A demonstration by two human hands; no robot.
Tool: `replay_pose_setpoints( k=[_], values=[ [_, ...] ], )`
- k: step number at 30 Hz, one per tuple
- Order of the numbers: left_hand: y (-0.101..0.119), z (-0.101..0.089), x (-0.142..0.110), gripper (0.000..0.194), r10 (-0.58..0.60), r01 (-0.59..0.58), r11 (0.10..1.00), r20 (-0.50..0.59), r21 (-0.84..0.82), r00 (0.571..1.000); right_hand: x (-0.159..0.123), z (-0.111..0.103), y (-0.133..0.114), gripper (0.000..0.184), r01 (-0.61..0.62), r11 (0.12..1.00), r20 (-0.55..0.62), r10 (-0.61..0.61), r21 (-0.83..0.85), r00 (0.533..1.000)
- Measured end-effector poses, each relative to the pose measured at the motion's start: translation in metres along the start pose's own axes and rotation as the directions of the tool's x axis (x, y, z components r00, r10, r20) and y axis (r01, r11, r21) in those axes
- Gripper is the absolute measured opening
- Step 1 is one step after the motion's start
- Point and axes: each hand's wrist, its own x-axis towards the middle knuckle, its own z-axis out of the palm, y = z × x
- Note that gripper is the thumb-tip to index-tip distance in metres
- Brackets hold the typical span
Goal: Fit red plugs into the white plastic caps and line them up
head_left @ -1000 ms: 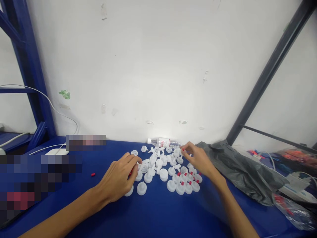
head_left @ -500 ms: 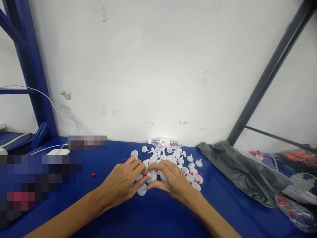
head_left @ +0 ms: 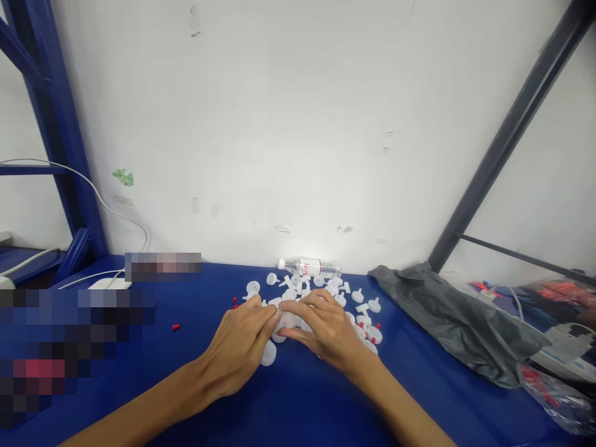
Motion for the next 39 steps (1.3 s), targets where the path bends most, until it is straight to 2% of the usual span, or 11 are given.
replay_pose_setpoints(
  k=[2,4,6,8,11,17,21,27,30,34,39],
  values=[
    [-0.007,-0.005,0.002,0.048,-0.133,0.126,0.984,-0.053,-0.127,0.990,-0.007,-0.006,0.019,0.034,-0.059,0.994,0.029,0.062,-0.092,0.998],
    [-0.019,-0.015,0.006,0.047,-0.240,0.209,0.955,-0.134,-0.210,0.962,-0.018,-0.017,0.047,0.032,-0.273,0.944,-0.004,0.277,-0.184,0.961],
    [-0.032,-0.025,0.010,0.044,-0.226,0.200,0.970,-0.210,-0.137,0.951,-0.030,-0.032,0.076,0.030,-0.488,0.833,-0.037,0.497,-0.260,0.867],
    [-0.042,-0.030,0.013,0.040,-0.171,0.184,0.982,-0.203,0.050,0.964,-0.040,-0.044,0.099,0.036,-0.681,0.666,-0.045,0.704,-0.305,0.708],
    [-0.048,-0.026,0.013,0.034,-0.115,0.139,0.970,-0.128,0.201,0.985,-0.050,-0.049,0.115,0.037,-0.752,0.568,0.039,0.806,-0.335,0.591],
    [-0.048,-0.010,0.007,0.028,-0.119,0.123,0.970,-0.034,0.209,0.992,-0.056,-0.034,0.116,0.037,-0.748,0.572,0.110,0.813,-0.336,0.572],
    [-0.047,-0.008,0.006,0.023,-0.113,0.112,0.974,-0.008,0.196,0.994,-0.048,-0.042,0.111,0.038,-0.754,0.597,0.149,0.801,-0.275,0.580],
    [-0.042,-0.011,0.006,0.022,-0.137,0.127,0.972,0.036,0.199,0.990,-0.036,-0.058,0.095,0.032,-0.694,0.717,0.466,0.595,0.061,0.655],
    [-0.040,-0.012,0.006,0.022,-0.142,0.132,0.972,0.038,0.195,0.989,-0.039,-0.055,0.094,0.029,-0.687,0.722,0.547,0.545,0.079,0.636],
    [-0.039,-0.013,0.006,0.023,-0.138,0.131,0.973,0.024,0.189,0.990,-0.042,-0.051,0.096,0.031,-0.675,0.737,0.552,0.549,0.034,0.628],
    [-0.040,-0.013,0.007,0.022,-0.174,0.171,0.972,0.003,0.160,0.985,-0.032,-0.055,0.087,0.034,-0.699,0.699,0.393,0.606,0.154,0.692]
  ],
)
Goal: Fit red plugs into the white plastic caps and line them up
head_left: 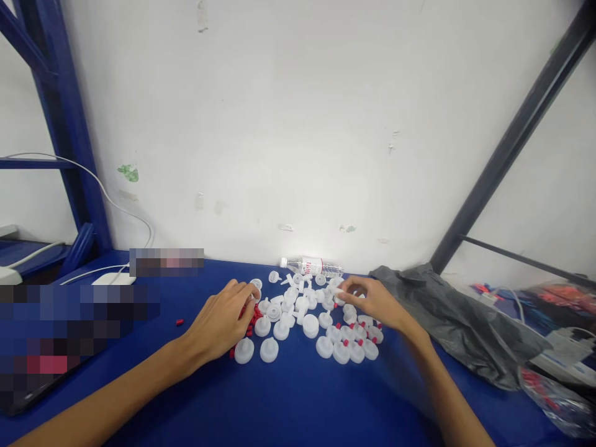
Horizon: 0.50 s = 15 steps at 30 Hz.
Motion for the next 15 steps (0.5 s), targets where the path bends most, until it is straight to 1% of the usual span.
replay_pose_setpoints(
  k=[2,4,7,9,11,13,15],
  values=[
    [0.001,0.000,-0.001,0.021,0.011,-0.011,1.000,-0.013,-0.020,1.000,0.000,0.006,-0.011,0.034,0.023,0.999,-0.090,-0.019,0.041,0.996],
    [0.003,0.000,-0.003,0.020,0.051,-0.053,0.998,-0.031,-0.041,0.998,-0.001,0.016,-0.023,0.032,0.058,0.997,-0.132,-0.052,0.047,0.990],
    [0.010,0.000,-0.008,0.017,0.163,-0.166,0.984,-0.047,-0.058,0.985,-0.003,0.038,-0.044,0.028,0.152,0.988,-0.127,-0.147,0.031,0.981],
    [0.016,0.000,-0.011,0.016,0.244,-0.246,0.969,-0.049,-0.032,0.969,-0.006,0.054,-0.057,0.024,0.236,0.972,-0.142,-0.230,0.021,0.963],
    [0.021,0.002,-0.014,0.018,0.300,-0.300,0.954,-0.044,0.015,0.953,-0.009,0.068,-0.067,0.022,0.316,0.948,-0.173,-0.308,0.023,0.936],
    [0.025,0.005,-0.015,0.019,0.348,-0.346,0.937,-0.033,0.051,0.937,-0.012,0.079,-0.074,0.021,0.377,0.925,-0.195,-0.364,0.036,0.911],
    [0.026,0.007,-0.015,0.019,0.397,-0.394,0.917,-0.029,0.068,0.918,-0.014,0.085,-0.077,0.022,0.408,0.911,-0.207,-0.389,0.059,0.898]
  ],
)
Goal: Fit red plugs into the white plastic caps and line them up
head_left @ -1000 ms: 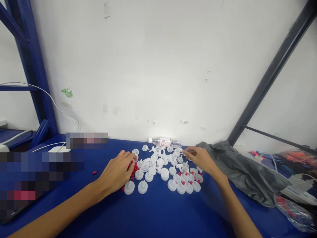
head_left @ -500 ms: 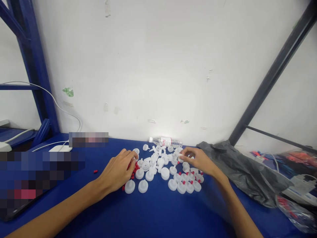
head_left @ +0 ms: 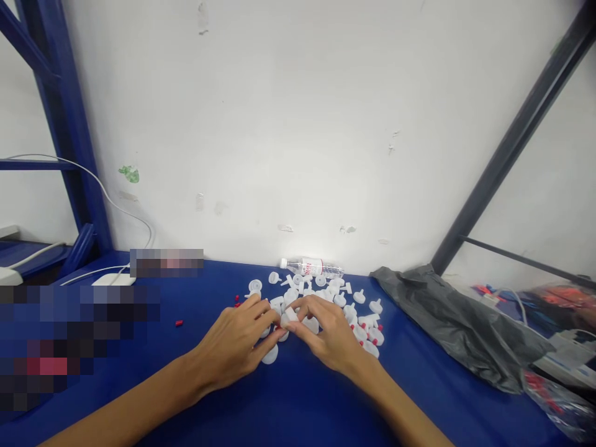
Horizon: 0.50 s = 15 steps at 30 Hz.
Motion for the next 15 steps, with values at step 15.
replay_pose_setpoints(
  k=[15],
  values=[
    [-0.0019,-0.0033,0.0035,0.027,0.111,-0.115,0.991,0.052,0.068,0.992,0.0035,-0.0004,-0.0007,0.035,0.121,0.993,0.068,-0.121,0.003,0.990]
  ],
)
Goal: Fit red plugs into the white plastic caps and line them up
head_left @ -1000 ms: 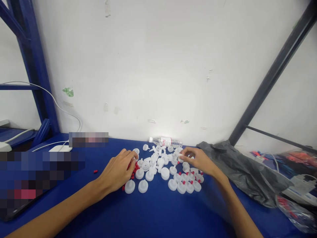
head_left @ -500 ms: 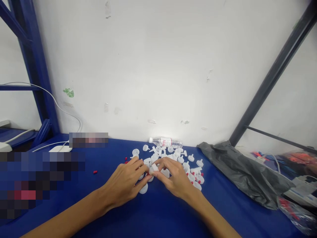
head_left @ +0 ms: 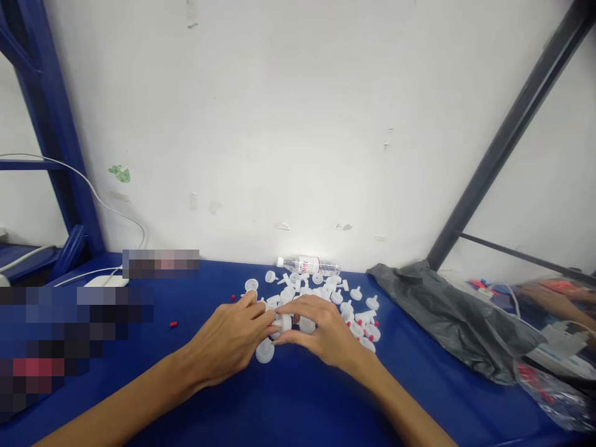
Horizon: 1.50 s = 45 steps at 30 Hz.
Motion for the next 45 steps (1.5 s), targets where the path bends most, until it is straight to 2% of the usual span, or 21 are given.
replay_pose_setpoints(
  k=[2,4,5,7,9,12,15,19,25,28,31,32,34,36,39,43,45],
  values=[
    [0.002,-0.003,0.001,0.032,-0.033,0.033,0.998,-0.001,-0.056,0.999,-0.001,-0.006,0.007,0.034,0.080,0.993,-0.014,-0.081,-0.083,0.997],
    [0.001,-0.006,0.000,0.038,-0.149,0.144,0.979,-0.024,-0.143,0.989,-0.003,-0.019,0.019,0.029,0.124,0.971,-0.034,-0.134,-0.206,0.990],
    [0.000,-0.007,-0.001,0.041,-0.218,0.209,0.961,-0.037,-0.179,0.975,-0.005,-0.028,0.026,0.027,0.101,0.956,-0.069,-0.125,-0.274,0.990],
    [-0.007,-0.010,-0.002,0.043,-0.318,0.302,0.931,-0.054,-0.204,0.946,-0.008,-0.048,0.041,0.025,-0.075,0.925,-0.206,-0.004,-0.373,0.978],
    [-0.015,-0.011,-0.002,0.041,-0.339,0.329,0.934,-0.053,-0.138,0.939,-0.011,-0.068,0.053,0.022,-0.237,0.870,-0.241,0.141,-0.433,0.960],
    [-0.024,-0.008,0.000,0.035,-0.362,0.361,0.932,-0.021,-0.038,0.932,-0.016,-0.086,0.066,0.018,-0.354,0.816,-0.107,0.344,-0.458,0.933],
    [-0.026,-0.003,0.000,0.031,-0.395,0.396,0.918,0.025,-0.031,0.918,-0.021,-0.092,0.071,0.019,-0.385,0.828,0.078,0.452,-0.408,0.889],
    [-0.023,0.001,-0.002,0.029,-0.384,0.386,0.922,0.053,-0.043,0.922,-0.025,-0.089,0.074,0.022,-0.383,0.865,0.194,0.457,-0.323,0.868],
    [-0.022,0.000,-0.002,0.023,-0.383,0.386,0.919,0.056,-0.078,0.922,-0.020,-0.092,0.061,0.027,-0.425,0.881,0.139,0.456,-0.206,0.879],
    [-0.022,-0.002,-0.002,0.024,-0.394,0.398,0.914,0.063,-0.083,0.917,-0.017,-0.091,0.050,0.028,-0.467,0.881,0.314,0.466,-0.078,0.827],
    [-0.022,-0.003,-0.002,0.025,-0.391,0.393,0.915,0.044,-0.086,0.919,-0.016,-0.088,0.043,0.025,-0.504,0.860,0.436,0.483,-0.076,0.759],
    [-0.022,-0.003,-0.002,0.025,-0.388,0.389,0.917,0.037,-0.089,0.921,-0.015,-0.088,0.042,0.023,-0.500,0.862,0.435,0.483,-0.083,0.760],
    [-0.022,-0.004,-0.002,0.026,-0.385,0.385,0.918,0.023,-0.097,0.923,-0.015,-0.089,0.040,0.023,-0.487,0.872,0.393,0.465,-0.050,0.793],
    [-0.022,-0.005,-0.002,0.027,-0.381,0.379,0.919,0.006,-0.106,0.925,-0.014,-0.090,0.037,0.026,-0.497,0.867,0.330,0.457,0.045,0.826],
    [-0.019,-0.007,-0.003,0.026,-0.350,0.344,0.931,-0.033,-0.120,0.936,-0.010,-0.087,0.033,0.028,-0.506,0.847,0.249,0.461,0.163,0.852],
    [-0.010,-0.009,-0.003,0.021,-0.263,0.254,0.959,-0.069,-0.123,0.962,-0.005,-0.065,0.023,0.026,-0.428,0.899,0.183,0.407,0.090,0.895],
    [-0.004,-0.009,-0.002,0.017,-0.207,0.199,0.975,-0.074,-0.102,0.975,-0.002,-0.052,0.015,0.027,-0.403,0.911,0.189,0.382,0.087,0.905]
  ],
)
